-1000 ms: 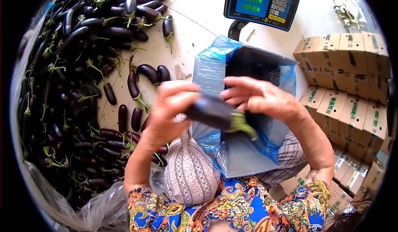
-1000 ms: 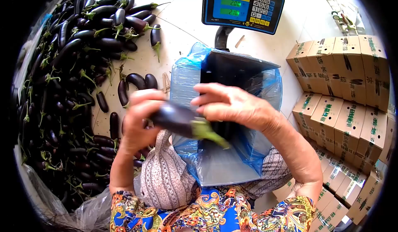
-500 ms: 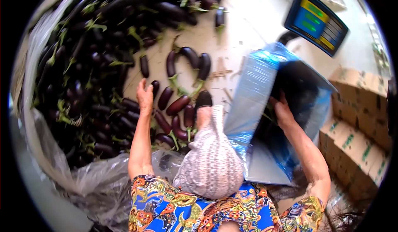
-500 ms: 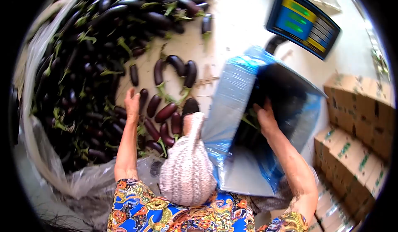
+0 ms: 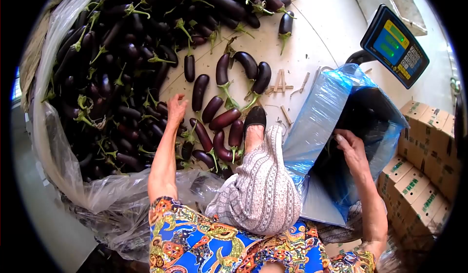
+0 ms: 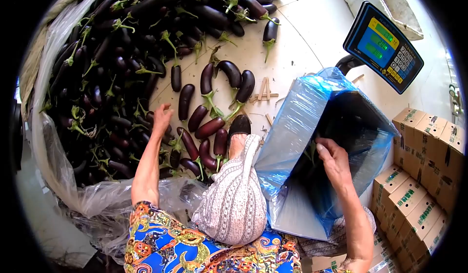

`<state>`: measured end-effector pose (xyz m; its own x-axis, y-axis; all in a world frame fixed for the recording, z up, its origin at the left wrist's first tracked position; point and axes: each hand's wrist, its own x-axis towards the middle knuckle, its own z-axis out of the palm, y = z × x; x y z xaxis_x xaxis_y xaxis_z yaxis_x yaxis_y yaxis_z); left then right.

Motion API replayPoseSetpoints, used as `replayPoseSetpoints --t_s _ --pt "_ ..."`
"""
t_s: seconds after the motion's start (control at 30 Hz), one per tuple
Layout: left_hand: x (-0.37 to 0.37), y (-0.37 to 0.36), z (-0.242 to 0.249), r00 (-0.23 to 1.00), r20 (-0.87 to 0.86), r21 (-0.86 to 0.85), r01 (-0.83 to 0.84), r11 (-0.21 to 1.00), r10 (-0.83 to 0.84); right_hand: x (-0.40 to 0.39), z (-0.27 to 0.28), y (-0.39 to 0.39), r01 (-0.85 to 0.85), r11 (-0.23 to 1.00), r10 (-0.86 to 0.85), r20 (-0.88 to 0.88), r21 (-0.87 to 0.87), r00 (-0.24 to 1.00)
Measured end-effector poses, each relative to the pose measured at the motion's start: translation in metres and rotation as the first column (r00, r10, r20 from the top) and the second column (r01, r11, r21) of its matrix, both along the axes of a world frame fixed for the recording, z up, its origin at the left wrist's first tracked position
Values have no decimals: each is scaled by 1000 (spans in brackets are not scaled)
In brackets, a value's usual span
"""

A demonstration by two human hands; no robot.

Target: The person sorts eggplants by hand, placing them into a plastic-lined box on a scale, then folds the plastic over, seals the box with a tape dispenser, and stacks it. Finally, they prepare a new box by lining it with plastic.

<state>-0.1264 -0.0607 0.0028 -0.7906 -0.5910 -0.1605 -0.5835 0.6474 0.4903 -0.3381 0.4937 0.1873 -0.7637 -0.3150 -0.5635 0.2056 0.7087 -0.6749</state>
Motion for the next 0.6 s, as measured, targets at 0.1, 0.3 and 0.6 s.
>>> replayPoseSetpoints --t_s 0.1,0.3,0.6 --pt "1 18 -53 965 -58 84 -251 964 257 5 16 -18 27 991 -34 -51 -135 998" --pt "-31 55 -28 952 117 327 -305 894 282 7 38 -12 45 984 -27 106 -172 994" --pt "-135 213 238 888 -455 699 307 645 70 -13 118 -57 82 861 -127 -56 -503 990"
